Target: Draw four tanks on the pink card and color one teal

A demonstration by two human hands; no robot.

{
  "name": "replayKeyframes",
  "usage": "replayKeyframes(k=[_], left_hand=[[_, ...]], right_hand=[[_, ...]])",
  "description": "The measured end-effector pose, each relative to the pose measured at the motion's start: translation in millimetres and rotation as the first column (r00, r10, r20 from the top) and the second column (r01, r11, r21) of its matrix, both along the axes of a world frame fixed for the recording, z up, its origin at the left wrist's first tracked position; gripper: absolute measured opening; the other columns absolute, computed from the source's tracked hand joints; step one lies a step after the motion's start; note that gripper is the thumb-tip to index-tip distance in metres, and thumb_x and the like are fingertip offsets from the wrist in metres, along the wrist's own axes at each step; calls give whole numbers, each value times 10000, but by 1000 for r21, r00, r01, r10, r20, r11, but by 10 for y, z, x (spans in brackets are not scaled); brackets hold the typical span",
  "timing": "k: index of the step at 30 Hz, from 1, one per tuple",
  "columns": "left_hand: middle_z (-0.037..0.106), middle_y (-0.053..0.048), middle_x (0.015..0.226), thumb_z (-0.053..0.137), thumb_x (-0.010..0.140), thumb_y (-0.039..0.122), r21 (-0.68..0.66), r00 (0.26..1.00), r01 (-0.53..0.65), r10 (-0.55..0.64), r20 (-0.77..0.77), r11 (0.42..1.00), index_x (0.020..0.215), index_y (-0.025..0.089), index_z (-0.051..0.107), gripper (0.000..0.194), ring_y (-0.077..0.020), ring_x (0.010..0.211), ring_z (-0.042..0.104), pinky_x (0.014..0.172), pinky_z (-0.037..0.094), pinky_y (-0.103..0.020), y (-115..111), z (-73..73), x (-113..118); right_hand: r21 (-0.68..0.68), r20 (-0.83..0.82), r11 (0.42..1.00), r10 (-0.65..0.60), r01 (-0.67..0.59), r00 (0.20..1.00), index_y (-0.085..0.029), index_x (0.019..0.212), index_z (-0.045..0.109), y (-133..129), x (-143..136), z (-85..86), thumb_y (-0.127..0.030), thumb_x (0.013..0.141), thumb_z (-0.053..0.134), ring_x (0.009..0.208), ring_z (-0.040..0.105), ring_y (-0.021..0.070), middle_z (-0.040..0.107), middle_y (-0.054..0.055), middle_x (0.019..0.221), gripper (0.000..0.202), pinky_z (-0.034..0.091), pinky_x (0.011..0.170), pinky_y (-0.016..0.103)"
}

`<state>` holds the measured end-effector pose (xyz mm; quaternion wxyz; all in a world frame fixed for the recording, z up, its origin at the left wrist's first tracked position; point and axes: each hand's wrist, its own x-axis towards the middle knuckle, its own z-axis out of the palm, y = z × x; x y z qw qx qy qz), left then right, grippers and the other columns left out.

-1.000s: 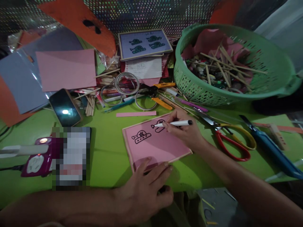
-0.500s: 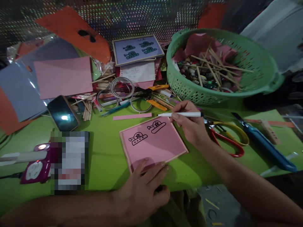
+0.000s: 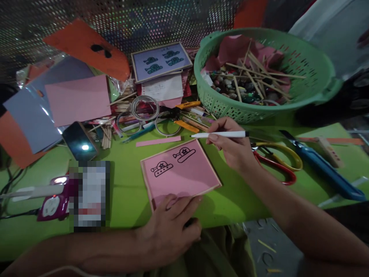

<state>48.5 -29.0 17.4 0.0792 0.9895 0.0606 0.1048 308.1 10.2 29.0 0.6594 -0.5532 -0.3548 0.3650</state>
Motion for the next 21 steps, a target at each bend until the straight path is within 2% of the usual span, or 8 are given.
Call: replayKeyframes(k=[3,6,11,17,21], left_hand=[[639,-126,1444,731,909,423,2,999,-8,8,41,1000,1018,256,609,234,-279,1311,560,1066,371,-470,-3,-26,4],[627,-136,1458,733,902,423,5,999,-3,3,41,1000,1046,252,604,258,-292,1368,535,1141,326,-501,0,-32,12],[589,-165,1498,650,949,397,-11,1000,13,-13,-27,1000,1126,244,604,238,-306,1369,546,1126,335,-527,13,-1,18],[582,-174,1506,660,934,367,-36,999,24,-25,-31,999,1140,254,608,241,-317,1360,546,1121,321,-535,16,3,11],[588,-157,1503,648,946,360,-29,999,18,-19,-32,999,1139,262,622,218,-312,1375,531,1132,313,-530,12,8,7]], right_hand=[[-25,4,999,40,-40,999,-224,757,685,-31,3,-26,-289,656,868,506,518,99,638,-17,632,219,286,439,228],[-83,69,983,168,-162,983,-231,759,679,-87,-20,-49,-257,681,860,530,493,102,635,-22,669,199,345,477,234],[-228,225,927,349,-299,910,-230,763,654,-152,-102,-36,-204,770,795,567,495,117,619,-17,685,143,357,497,245],[-250,319,927,353,-281,880,-228,741,615,-160,-125,-75,-248,771,791,577,501,139,610,-4,668,180,369,516,262],[-260,363,924,363,-281,858,-234,740,614,-166,-129,-74,-219,772,767,569,509,142,616,-3,665,157,386,517,267]])
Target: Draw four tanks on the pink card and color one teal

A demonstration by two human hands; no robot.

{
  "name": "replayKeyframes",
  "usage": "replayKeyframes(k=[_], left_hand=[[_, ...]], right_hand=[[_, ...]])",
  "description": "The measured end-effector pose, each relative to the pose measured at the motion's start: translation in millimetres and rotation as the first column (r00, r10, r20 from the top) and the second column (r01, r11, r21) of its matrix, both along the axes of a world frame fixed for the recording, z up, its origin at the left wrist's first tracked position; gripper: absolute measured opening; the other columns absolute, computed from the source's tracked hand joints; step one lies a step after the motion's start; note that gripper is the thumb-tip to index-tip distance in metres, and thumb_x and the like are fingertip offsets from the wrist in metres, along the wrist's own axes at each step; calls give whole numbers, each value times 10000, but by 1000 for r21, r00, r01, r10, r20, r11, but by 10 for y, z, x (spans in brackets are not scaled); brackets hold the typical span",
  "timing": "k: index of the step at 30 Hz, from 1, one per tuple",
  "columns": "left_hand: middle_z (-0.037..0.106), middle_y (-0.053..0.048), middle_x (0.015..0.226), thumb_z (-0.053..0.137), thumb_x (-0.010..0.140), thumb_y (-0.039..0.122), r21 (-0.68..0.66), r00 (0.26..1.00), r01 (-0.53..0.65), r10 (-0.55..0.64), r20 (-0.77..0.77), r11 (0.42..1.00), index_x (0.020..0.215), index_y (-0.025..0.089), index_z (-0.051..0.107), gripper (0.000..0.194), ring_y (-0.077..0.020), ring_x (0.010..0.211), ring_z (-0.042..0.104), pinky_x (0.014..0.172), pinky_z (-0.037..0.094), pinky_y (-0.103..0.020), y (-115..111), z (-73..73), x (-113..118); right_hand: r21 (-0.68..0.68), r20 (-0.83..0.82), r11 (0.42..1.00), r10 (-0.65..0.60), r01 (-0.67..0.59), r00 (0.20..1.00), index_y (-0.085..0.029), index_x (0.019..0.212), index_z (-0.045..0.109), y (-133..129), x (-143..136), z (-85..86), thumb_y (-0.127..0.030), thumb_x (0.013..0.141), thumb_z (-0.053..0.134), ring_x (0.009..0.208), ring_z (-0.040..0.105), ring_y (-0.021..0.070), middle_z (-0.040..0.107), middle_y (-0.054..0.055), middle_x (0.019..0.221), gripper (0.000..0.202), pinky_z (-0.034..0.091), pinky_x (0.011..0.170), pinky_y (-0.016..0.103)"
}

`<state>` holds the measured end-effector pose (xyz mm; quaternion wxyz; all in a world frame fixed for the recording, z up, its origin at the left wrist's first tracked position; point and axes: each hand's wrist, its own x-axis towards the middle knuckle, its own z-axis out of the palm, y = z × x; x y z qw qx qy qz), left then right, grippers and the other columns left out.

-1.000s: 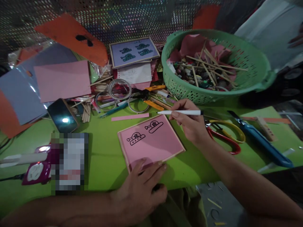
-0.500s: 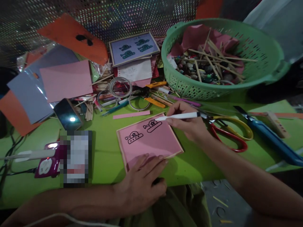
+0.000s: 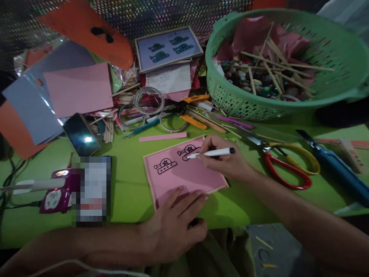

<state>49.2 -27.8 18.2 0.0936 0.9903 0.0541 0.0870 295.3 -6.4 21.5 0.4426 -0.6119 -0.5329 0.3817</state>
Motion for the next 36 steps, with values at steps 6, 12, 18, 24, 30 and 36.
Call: replayKeyframes(k=[6,12,18,24,30,36], left_hand=[[607,-132,1485,647,948,345,-5,999,-21,21,31,1000,1146,262,621,215,-303,1386,521,1137,318,-530,-25,-43,-1],[604,-148,1483,637,952,337,-18,1000,-2,3,20,1000,1145,256,620,210,-314,1379,523,1121,328,-541,-9,-31,-1],[585,-141,1508,621,971,346,-33,999,11,-12,-35,999,1145,261,629,194,-311,1376,526,1116,332,-539,5,15,2],[596,-137,1497,641,957,369,-12,1000,2,-2,-15,1000,1158,266,622,227,-303,1378,527,1118,333,-533,-1,-2,7],[597,-136,1494,607,978,343,-7,1000,-1,1,0,1000,1163,267,632,201,-310,1383,520,1130,313,-538,-6,-22,1],[604,-143,1486,647,957,352,-20,1000,0,1,6,1000,1134,261,629,199,-316,1371,533,1121,337,-545,-7,-24,3]], right_hand=[[37,71,999,-4,1,997,-232,715,609,12,-14,20,-175,743,730,571,557,141,649,2,665,136,416,513,261],[52,91,999,-2,-3,996,-238,708,609,15,-17,21,-203,753,742,542,535,137,634,-9,638,144,406,492,262],[49,124,999,-1,-5,992,-244,719,617,1,-14,-12,-223,759,748,520,526,144,642,-5,627,139,385,478,271],[57,128,998,-21,14,992,-251,719,619,-4,7,-40,-278,766,790,535,540,149,650,-2,647,180,396,497,281],[31,129,999,9,-13,992,-256,710,618,-2,12,-16,-272,762,787,526,534,150,643,-7,626,178,395,480,276],[40,79,999,-12,8,997,-256,718,627,-4,4,-26,-252,751,796,546,544,150,647,-10,650,173,406,500,284]])
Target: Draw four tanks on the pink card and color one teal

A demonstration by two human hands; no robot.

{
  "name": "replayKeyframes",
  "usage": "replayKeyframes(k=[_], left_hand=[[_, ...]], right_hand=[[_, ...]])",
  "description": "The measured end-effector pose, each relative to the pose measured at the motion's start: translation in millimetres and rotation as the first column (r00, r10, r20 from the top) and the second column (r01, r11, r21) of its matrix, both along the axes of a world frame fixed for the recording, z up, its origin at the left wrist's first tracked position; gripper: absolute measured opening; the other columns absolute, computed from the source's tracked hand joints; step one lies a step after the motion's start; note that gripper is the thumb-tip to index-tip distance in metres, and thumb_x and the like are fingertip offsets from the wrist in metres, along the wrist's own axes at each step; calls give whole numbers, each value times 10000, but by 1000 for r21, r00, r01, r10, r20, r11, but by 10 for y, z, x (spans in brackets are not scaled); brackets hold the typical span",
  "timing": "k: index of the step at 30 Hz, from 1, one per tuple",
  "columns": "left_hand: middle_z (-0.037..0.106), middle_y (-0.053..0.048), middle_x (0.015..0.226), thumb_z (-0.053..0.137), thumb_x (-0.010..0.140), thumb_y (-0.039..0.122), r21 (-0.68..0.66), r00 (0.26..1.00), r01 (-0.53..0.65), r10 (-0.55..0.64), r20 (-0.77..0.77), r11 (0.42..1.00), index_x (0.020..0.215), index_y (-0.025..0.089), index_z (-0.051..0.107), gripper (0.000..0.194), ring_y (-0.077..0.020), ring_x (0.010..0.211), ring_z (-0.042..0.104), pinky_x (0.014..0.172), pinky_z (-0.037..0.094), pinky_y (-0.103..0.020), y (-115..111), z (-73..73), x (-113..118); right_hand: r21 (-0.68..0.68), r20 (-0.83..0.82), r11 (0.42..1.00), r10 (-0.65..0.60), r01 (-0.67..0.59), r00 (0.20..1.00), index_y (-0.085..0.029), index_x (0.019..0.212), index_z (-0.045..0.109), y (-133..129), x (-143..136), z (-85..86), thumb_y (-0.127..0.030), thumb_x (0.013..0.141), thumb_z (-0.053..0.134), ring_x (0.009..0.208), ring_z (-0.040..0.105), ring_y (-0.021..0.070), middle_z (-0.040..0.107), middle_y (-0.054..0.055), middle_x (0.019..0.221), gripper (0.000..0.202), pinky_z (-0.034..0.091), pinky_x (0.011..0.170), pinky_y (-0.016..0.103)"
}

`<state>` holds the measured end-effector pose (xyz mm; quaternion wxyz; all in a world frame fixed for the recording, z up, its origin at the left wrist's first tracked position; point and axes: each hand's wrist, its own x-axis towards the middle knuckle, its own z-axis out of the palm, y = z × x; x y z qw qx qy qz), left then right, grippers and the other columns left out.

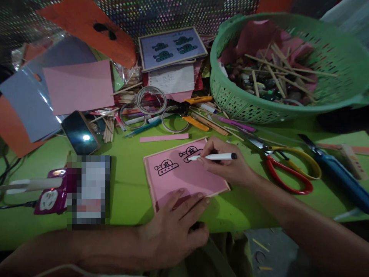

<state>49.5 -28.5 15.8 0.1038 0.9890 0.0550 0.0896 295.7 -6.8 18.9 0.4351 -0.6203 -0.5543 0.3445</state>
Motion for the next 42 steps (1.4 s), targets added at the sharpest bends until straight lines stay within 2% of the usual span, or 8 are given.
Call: replayKeyframes(k=[6,15,23,27,37,42], left_hand=[[592,-156,1495,617,972,354,9,1000,10,-10,-16,1000,1148,247,603,207,-316,1369,535,1114,331,-542,8,16,4],[588,-156,1498,605,979,339,14,1000,6,-6,4,1000,1129,251,601,173,-320,1376,523,1133,284,-544,9,9,1],[588,-170,1497,677,935,354,-15,1000,3,-3,4,1000,1105,249,590,218,-322,1358,541,1113,321,-546,16,-1,11],[598,-170,1486,684,929,360,-10,1000,-2,2,22,1000,1102,249,589,227,-322,1355,548,1116,324,-547,12,-6,9],[593,-165,1497,667,947,356,-1,1000,4,-4,4,1000,1115,250,587,214,-316,1362,553,1108,340,-545,8,8,8],[589,-170,1500,623,972,352,4,1000,4,-4,6,1000,1114,248,587,180,-312,1361,557,1104,347,-545,19,8,3]], right_hand=[[-20,-129,993,-114,113,985,-244,742,616,-21,33,-68,-221,792,762,571,508,144,626,-4,665,156,384,513,283],[-23,-104,999,-52,50,993,-244,745,611,-24,21,-40,-211,819,753,575,504,147,634,-2,681,163,374,521,285],[18,-19,1000,-2,2,1000,-239,761,612,-28,40,-51,-196,814,726,558,512,134,612,-17,669,133,380,511,268],[30,14,999,-23,23,1000,-239,740,604,-24,30,-54,-234,796,724,543,511,132,610,-24,648,133,383,495,254],[41,11,999,-27,27,1000,-237,715,604,-3,-1,-30,-220,789,724,519,497,122,608,-27,615,142,379,473,231],[54,-54,994,-92,95,994,-241,728,606,2,12,-53,-237,767,750,509,495,124,604,-31,611,150,377,463,235]])
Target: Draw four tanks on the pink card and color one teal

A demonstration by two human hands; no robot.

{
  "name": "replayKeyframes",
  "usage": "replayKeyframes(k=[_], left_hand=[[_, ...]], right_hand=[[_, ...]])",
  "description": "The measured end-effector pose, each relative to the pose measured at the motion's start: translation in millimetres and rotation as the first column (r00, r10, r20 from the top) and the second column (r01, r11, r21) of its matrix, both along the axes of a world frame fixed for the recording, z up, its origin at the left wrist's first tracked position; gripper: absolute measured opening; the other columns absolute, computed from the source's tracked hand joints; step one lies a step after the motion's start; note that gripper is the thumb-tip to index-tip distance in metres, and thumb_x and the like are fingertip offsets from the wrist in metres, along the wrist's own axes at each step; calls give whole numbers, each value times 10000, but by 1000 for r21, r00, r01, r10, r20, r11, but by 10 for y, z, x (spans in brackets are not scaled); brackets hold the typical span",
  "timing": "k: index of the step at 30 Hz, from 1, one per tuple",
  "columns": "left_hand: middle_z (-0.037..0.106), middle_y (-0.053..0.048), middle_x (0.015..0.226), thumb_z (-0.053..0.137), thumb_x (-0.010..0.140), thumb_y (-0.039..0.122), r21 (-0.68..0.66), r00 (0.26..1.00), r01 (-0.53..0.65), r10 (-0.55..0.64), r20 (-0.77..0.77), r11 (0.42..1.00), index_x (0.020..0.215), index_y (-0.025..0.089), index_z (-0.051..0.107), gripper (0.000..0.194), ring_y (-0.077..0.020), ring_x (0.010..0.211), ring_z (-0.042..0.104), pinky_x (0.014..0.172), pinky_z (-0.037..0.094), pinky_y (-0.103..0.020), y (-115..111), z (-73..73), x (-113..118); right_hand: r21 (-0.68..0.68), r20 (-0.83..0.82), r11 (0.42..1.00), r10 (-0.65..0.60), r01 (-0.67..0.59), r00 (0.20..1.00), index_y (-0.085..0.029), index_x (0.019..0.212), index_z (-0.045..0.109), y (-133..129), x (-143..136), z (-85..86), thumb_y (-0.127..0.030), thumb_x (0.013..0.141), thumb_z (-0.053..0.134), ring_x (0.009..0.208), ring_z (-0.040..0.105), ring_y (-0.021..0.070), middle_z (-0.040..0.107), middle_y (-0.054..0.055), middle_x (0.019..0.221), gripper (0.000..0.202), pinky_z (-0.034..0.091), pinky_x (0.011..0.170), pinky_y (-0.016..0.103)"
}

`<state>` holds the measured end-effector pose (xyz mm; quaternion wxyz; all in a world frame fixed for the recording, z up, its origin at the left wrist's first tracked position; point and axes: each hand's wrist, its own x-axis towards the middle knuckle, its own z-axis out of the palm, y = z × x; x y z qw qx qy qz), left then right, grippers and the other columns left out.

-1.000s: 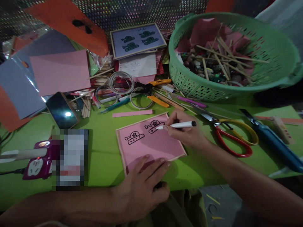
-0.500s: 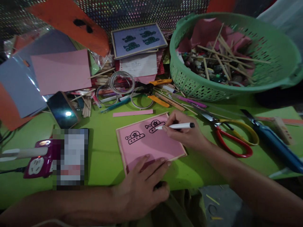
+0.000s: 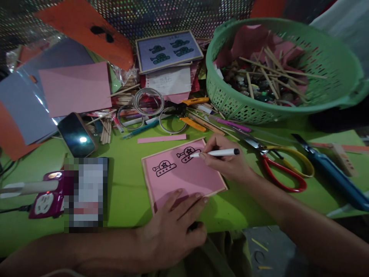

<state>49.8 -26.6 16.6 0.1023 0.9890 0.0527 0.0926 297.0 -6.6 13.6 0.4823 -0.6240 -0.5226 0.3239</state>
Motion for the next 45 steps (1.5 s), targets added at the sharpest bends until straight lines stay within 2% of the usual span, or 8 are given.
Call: replayKeyframes(k=[4,12,18,23,31,38,45], left_hand=[[614,-162,1474,680,929,359,13,1000,-12,11,29,1000,1098,251,599,217,-311,1352,562,1107,357,-543,-3,-6,4],[612,-171,1475,705,909,368,6,1000,-9,8,27,1000,1096,251,596,246,-314,1335,582,1095,378,-544,6,-12,16],[604,-173,1484,631,955,352,-1,1000,3,-3,23,1000,1109,241,588,195,-310,1335,586,1093,376,-540,10,6,5],[596,-171,1493,632,957,355,4,1000,12,-12,-7,1000,1125,240,595,207,-318,1343,574,1107,359,-551,5,8,6],[602,-162,1488,646,955,372,1,1000,5,-5,-4,1000,1120,247,612,210,-316,1346,565,1111,348,-546,0,0,8],[592,-150,1501,677,929,407,20,1000,6,-6,-28,1000,1136,261,623,258,-318,1358,548,1120,341,-544,2,-12,3],[574,-170,1513,667,939,416,15,1000,9,-9,-18,1000,1140,256,605,264,-320,1372,533,1136,295,-539,7,-21,-5]], right_hand=[[11,-23,998,-60,60,998,-241,719,592,9,26,-9,-223,781,742,501,452,118,549,-46,589,163,341,460,238],[-39,-36,999,-33,32,999,-238,742,591,-26,40,-54,-249,813,748,541,435,126,551,-40,622,172,319,495,258],[-76,-47,997,-23,20,999,-241,727,599,-21,30,-37,-285,797,761,545,459,137,574,-29,622,182,333,499,266],[-60,-47,997,-42,40,998,-239,726,596,-18,23,-25,-274,790,744,544,456,133,576,-31,629,165,328,500,265],[-67,-44,998,-9,6,999,-232,724,595,-29,42,-57,-256,803,751,556,456,135,570,-32,636,176,328,507,272],[-11,-55,994,-110,110,992,-233,724,572,14,65,-50,-203,748,742,576,472,136,574,-42,652,175,343,537,280],[-61,-79,993,-104,100,991,-231,725,570,4,95,-83,-200,754,738,575,441,131,545,-53,634,173,312,537,280]])
